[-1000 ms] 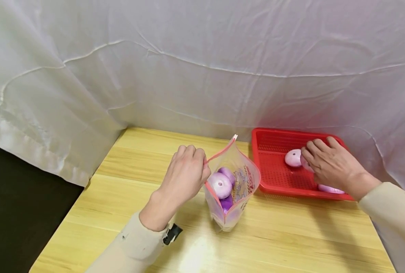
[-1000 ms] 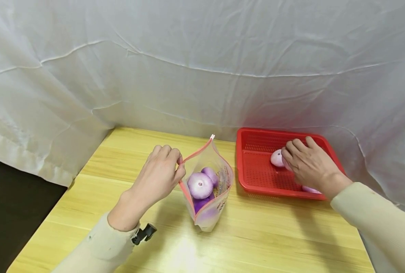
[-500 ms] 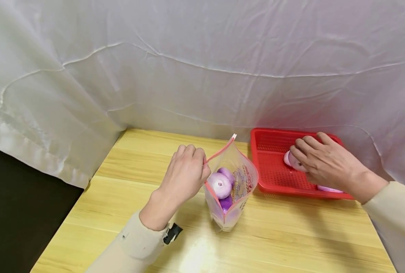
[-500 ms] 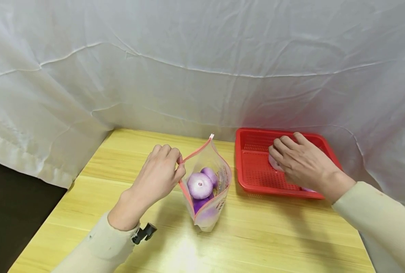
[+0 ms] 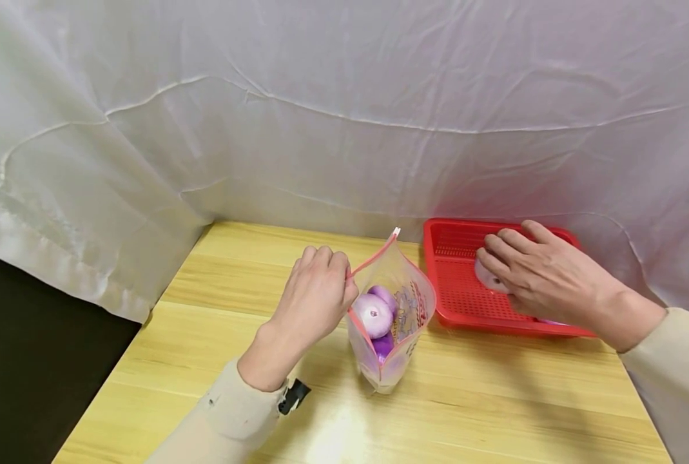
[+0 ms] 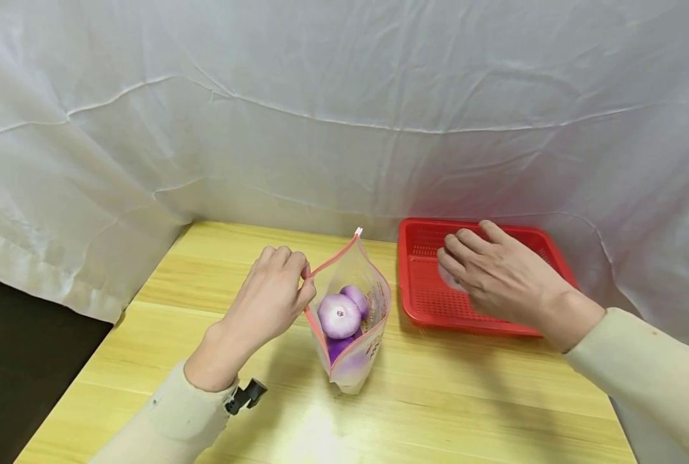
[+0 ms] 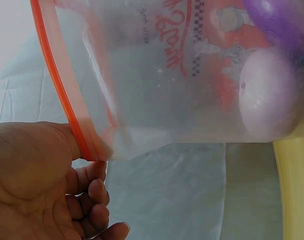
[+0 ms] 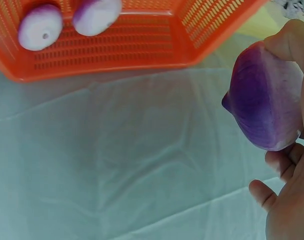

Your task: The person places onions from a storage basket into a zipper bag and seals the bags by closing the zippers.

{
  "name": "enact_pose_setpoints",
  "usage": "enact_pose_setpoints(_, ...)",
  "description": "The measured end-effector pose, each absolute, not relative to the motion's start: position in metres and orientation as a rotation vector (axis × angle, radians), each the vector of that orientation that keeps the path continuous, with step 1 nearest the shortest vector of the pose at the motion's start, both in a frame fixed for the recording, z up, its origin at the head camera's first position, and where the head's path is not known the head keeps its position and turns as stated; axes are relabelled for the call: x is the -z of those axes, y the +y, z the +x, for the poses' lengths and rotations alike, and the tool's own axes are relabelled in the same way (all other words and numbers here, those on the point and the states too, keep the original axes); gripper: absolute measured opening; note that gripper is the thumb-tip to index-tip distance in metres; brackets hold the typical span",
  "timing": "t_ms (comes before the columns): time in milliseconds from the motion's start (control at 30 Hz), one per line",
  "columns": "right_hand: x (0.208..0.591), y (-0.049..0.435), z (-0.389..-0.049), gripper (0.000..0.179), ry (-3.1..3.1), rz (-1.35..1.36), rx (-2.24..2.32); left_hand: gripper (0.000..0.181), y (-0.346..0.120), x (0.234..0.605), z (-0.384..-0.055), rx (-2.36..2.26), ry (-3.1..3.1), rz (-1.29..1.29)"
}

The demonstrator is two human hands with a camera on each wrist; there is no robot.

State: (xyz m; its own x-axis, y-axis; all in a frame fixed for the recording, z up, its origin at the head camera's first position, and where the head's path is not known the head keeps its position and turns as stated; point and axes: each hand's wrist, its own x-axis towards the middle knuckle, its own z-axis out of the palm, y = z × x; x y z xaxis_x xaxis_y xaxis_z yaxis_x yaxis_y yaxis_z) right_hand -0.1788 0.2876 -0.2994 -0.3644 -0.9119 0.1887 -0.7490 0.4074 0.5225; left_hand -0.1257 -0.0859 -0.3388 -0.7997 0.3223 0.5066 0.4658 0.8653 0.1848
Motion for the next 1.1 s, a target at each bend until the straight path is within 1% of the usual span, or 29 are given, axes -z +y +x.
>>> enact_pose_setpoints(400,0.272,0.264,-0.171,0.050,-2.153,1.508,0.476,0.011,-0.085,0.338,-0.128,0.410,-2.571,-0.584)
enact_pose_setpoints(567,0.258,0.250,-0.167,0.052,-2.140,1.536,0.494,0.011,-0.085,0.338,-0.129,0.402,-2.562,-0.591)
enact_pose_setpoints(667,0.251,0.238,-0.165,0.056,-2.135,1.570,0.502,0.011,-0.085,0.337,-0.130,0.398,-2.554,-0.597)
enact_pose_setpoints(833,0.244,0.214,-0.162,0.070,-2.119,1.624,0.474,0.013,-0.084,0.337,-0.131,0.402,-2.558,-0.607)
enact_pose_setpoints(1000,0.242,0.194,-0.162,0.071,-2.095,1.656,0.410,0.013,-0.082,0.336,-0.130,0.399,-2.548,-0.623)
enact_pose_setpoints(1100,0.242,0.183,-0.162,0.076,-2.088,1.672,0.365,0.012,-0.081,0.336,-0.130,0.395,-2.532,-0.625)
